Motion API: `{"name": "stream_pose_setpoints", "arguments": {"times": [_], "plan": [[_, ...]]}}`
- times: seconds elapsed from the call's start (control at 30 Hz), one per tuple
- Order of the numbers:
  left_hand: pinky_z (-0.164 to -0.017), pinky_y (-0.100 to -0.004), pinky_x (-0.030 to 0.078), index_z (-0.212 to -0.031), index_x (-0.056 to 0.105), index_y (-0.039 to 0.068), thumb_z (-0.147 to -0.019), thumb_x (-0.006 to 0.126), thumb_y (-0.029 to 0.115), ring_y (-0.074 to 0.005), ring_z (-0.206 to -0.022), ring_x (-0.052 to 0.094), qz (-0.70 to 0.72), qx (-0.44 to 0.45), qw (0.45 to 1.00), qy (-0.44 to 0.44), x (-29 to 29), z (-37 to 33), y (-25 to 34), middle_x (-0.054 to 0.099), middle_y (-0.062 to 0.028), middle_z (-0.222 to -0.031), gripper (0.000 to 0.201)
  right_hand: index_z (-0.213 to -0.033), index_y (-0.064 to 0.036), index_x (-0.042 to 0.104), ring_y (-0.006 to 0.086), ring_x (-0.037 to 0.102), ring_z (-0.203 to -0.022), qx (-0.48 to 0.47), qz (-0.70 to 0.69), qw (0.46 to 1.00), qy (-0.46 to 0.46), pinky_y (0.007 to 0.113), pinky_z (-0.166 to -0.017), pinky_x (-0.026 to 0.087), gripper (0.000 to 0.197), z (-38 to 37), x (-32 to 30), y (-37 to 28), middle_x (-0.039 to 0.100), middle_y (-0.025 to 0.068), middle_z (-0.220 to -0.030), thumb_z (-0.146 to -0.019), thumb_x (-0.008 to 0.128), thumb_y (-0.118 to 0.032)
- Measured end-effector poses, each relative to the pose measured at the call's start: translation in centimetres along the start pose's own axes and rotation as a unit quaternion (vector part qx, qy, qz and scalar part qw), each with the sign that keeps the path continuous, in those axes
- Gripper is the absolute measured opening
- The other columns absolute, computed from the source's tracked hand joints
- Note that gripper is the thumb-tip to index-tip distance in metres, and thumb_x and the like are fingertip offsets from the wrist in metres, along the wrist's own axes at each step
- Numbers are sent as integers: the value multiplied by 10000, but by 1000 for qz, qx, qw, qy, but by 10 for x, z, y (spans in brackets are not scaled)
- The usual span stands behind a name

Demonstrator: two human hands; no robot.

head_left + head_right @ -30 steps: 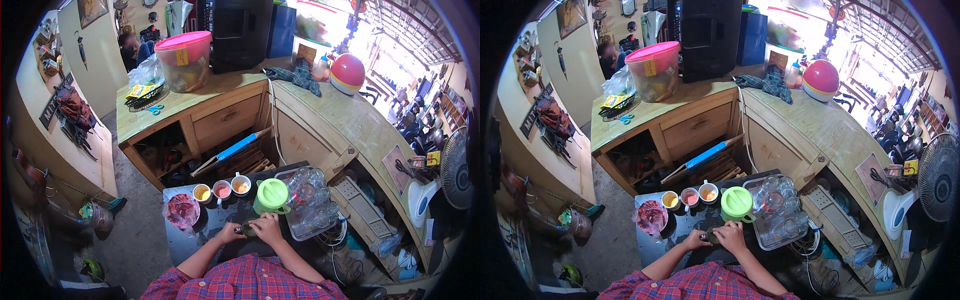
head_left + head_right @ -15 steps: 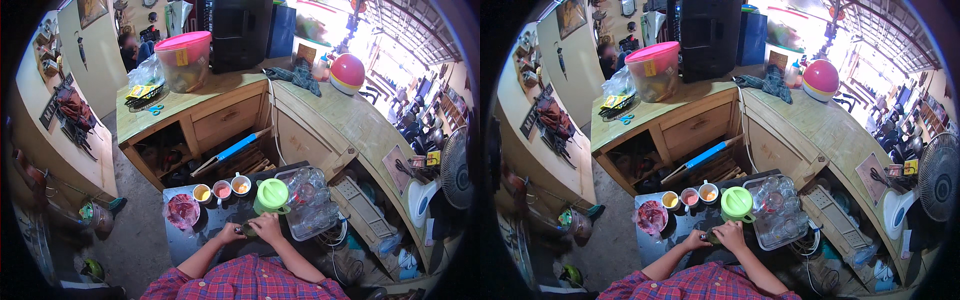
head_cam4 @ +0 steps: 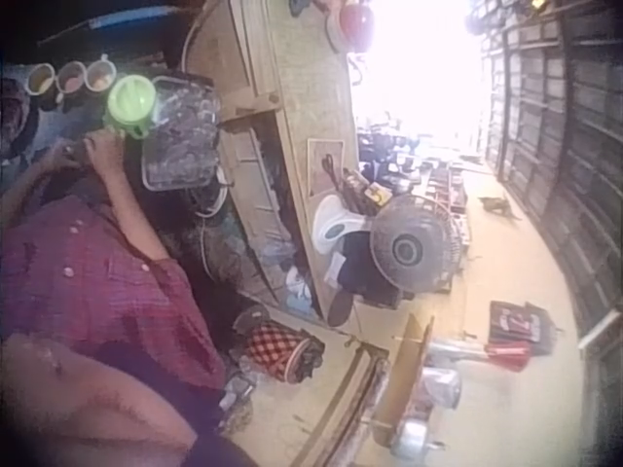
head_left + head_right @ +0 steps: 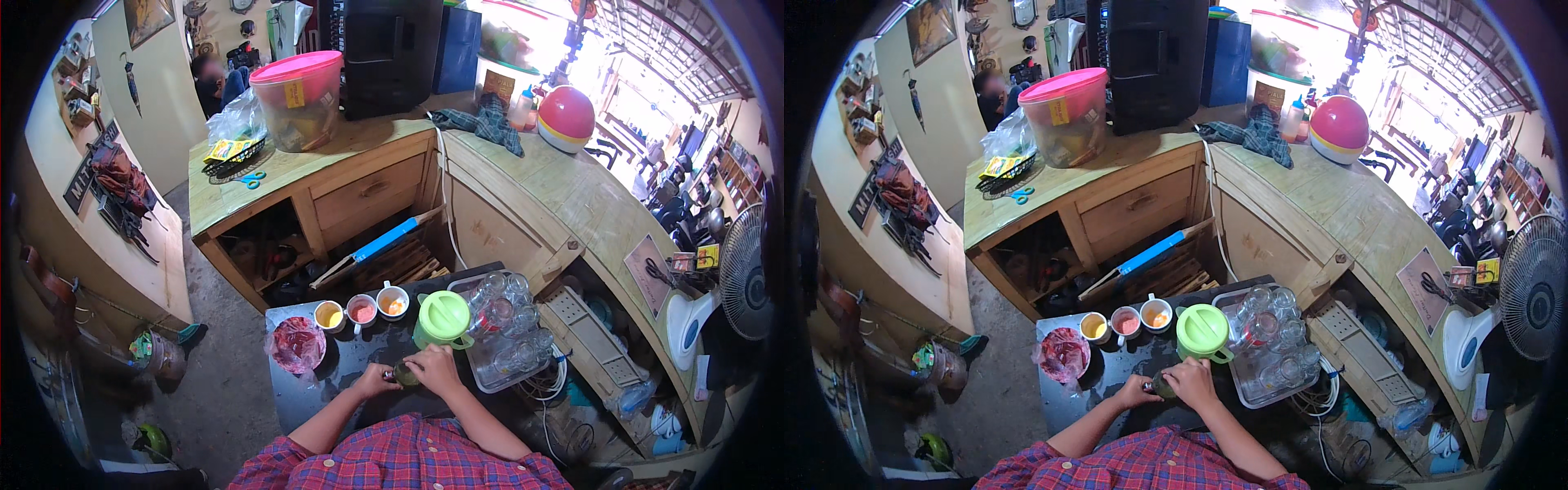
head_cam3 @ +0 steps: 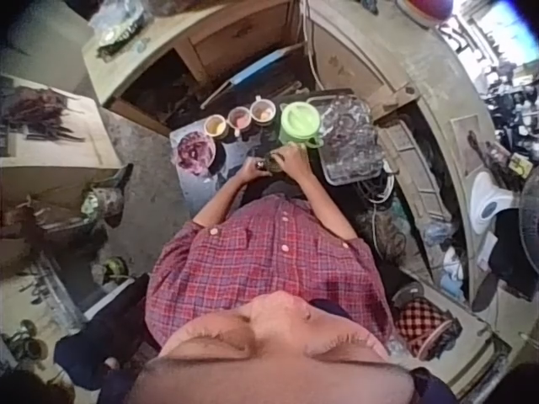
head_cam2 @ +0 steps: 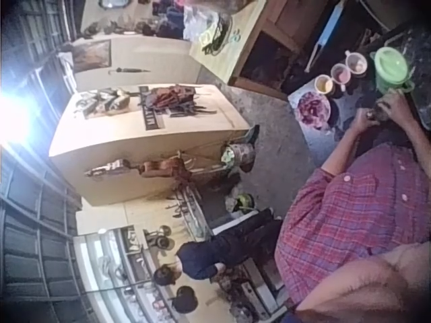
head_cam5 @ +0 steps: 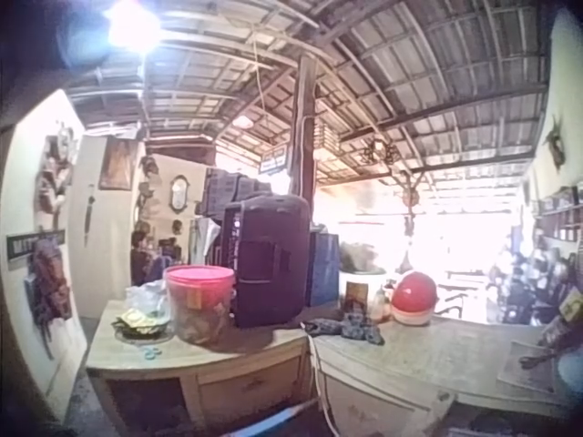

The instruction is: The person is seen wrapping a lime with a green cloth/wrapper to squeeze juice into cups.

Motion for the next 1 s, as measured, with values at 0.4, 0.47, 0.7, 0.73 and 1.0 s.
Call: {"name": "stream_pose_setpoints", "arguments": {"times": [0.4,0.47,0.7,0.73,1.0], "plan": [[-578,-304,437,-895,689,-2,-696,816,152,-74,-607,449,7,-8,1000,-6,-1,2,8,548,-13,-617,281,-789,-133,737,222,616,-796,39,83,995,-49,409,-720,406,132,0,7,6,685,47,-746,-764,693,-255],[-582,-302,441,-893,689,0,-700,808,142,-73,-608,452,0,-10,1000,-4,-2,2,8,551,-15,-616,267,-791,-137,745,222,616,-794,36,5,999,-20,411,-720,408,126,0,1,2,687,51,-753,-766,690,-248],[-575,-296,440,-895,689,0,-706,801,136,-71,-606,452,-8,1,1000,0,0,1,5,552,-12,-620,259,-805,-141,747,223,617,-787,45,25,997,-56,408,-722,409,120,-1,6,6,689,45,-755,-770,688,-240],[-548,-300,426,-836,674,-7,-690,825,168,-75,-582,447,8,12,1000,12,0,1,4,552,-17,-599,273,-810,-144,742,219,617,-799,39,21,998,-34,411,-736,405,128,-1,2,4,694,38,-782,-783,673,-248],[-519,-305,411,-803,672,-3,-675,849,201,-83,-555,436,3,35,999,28,-1,0,3,564,-31,-583,299,-794,-151,744,221,619,-763,20,6,1000,5,401,-721,409,104,3,-4,3,685,34,-735,-768,692,-238]]}}
Point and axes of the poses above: each hand's wrist, its own z-axis away from the middle knuckle, its own x-axis out of the palm, y = z × x, the point moved 9 cm from there along -z, towards the middle knuckle
